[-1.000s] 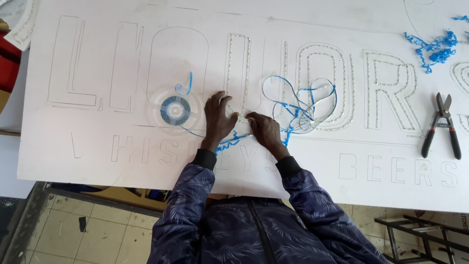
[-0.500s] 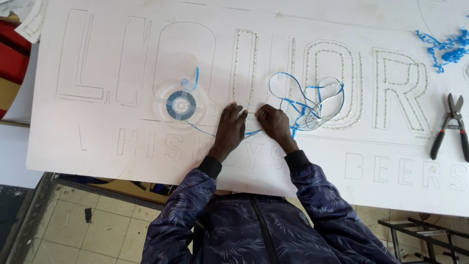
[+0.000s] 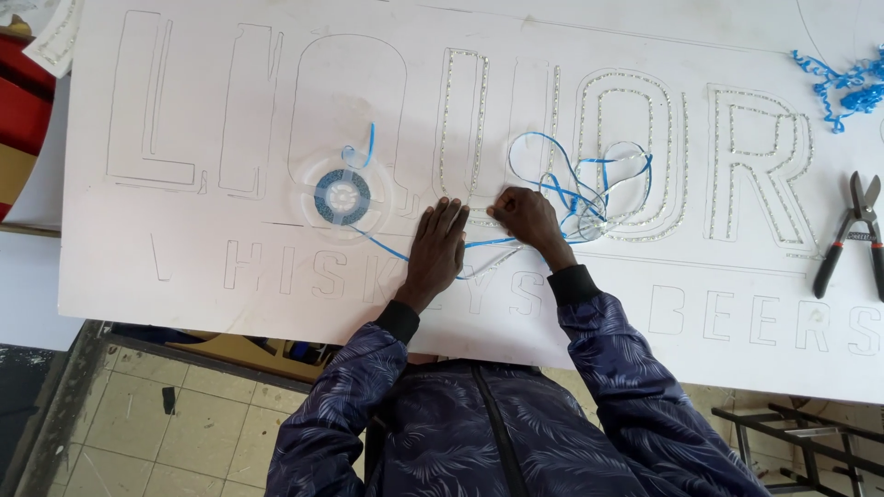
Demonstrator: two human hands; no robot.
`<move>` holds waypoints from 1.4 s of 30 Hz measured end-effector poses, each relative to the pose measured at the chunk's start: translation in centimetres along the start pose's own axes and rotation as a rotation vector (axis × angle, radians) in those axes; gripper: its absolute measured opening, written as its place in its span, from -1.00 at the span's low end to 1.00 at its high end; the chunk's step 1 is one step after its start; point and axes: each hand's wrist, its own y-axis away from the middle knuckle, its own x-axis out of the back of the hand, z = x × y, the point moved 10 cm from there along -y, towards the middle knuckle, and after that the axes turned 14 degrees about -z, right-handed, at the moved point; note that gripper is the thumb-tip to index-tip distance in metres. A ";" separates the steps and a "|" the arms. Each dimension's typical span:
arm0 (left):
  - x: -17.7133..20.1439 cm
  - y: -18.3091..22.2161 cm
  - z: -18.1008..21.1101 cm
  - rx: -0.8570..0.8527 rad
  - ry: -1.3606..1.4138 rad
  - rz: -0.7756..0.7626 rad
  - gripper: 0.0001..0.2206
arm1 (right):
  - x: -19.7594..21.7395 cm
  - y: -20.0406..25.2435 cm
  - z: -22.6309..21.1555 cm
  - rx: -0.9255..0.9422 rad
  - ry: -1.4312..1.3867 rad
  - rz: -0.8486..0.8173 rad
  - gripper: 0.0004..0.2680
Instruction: The person is untangling and laying out blue LED strips onto a large white board that has a sign template printed on it.
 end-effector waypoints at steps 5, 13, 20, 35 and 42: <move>-0.1 -0.2 0.1 0.012 -0.034 -0.022 -0.46 | -0.3 -0.6 0.6 -0.007 0.037 0.012 -0.88; -0.1 -1.0 1.4 0.010 -0.161 -0.016 -0.46 | -0.5 -0.3 0.5 -0.049 0.058 0.012 -0.87; 0.0 -2.1 2.5 0.040 -0.159 -0.106 -0.34 | -0.4 -1.0 1.0 -0.051 0.090 -0.011 -0.86; -0.3 -1.8 4.5 0.003 -0.095 -0.141 -0.37 | 1.7 1.3 2.4 0.116 0.007 0.037 -0.88; -0.9 -2.7 4.8 0.106 -0.041 -0.178 -0.37 | 3.8 3.1 6.0 0.169 0.018 0.056 -0.87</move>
